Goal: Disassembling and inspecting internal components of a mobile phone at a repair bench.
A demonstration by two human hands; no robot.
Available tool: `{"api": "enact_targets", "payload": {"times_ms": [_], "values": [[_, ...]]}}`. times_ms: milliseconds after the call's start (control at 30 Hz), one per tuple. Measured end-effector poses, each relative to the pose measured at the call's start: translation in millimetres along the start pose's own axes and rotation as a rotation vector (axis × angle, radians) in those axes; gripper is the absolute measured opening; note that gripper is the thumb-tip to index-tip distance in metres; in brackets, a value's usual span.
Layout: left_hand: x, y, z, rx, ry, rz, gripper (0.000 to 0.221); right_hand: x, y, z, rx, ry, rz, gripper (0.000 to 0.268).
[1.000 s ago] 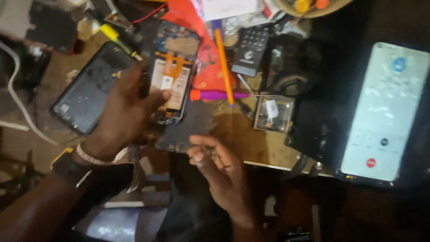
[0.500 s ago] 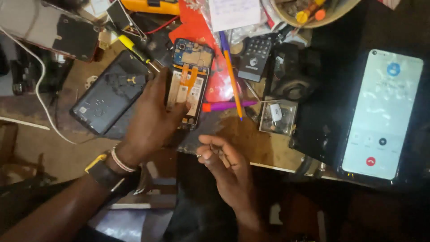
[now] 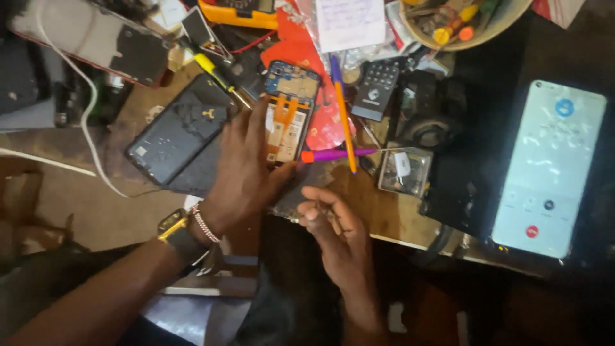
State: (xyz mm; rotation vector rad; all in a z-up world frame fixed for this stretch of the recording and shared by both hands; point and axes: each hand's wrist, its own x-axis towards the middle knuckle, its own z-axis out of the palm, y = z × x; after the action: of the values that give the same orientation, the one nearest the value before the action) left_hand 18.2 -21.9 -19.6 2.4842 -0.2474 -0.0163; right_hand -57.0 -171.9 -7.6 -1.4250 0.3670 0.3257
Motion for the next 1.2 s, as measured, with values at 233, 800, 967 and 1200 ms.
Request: {"api": "enact_targets", "payload": {"times_ms": [233,800,967,1200], "values": [[-10,6,-6,-0.112,0.045,-0.016,0.079,-2,2,1,0.001,0.007,-0.031,0.038],[-19,3,-12,-0.112,-0.002,0.061,0.071,-1,2,5,0.016,0.024,-0.012,0.038],[-24,-1,-14,-0.064,0.146,0.161,0.053,0,-1,6,0.012,0.007,-0.059,0.038],[-41,-29,1,0.186,0.174,0.322,0.053,-1,-3,5,-0.023,-0.003,-0.077,0.039]]}}
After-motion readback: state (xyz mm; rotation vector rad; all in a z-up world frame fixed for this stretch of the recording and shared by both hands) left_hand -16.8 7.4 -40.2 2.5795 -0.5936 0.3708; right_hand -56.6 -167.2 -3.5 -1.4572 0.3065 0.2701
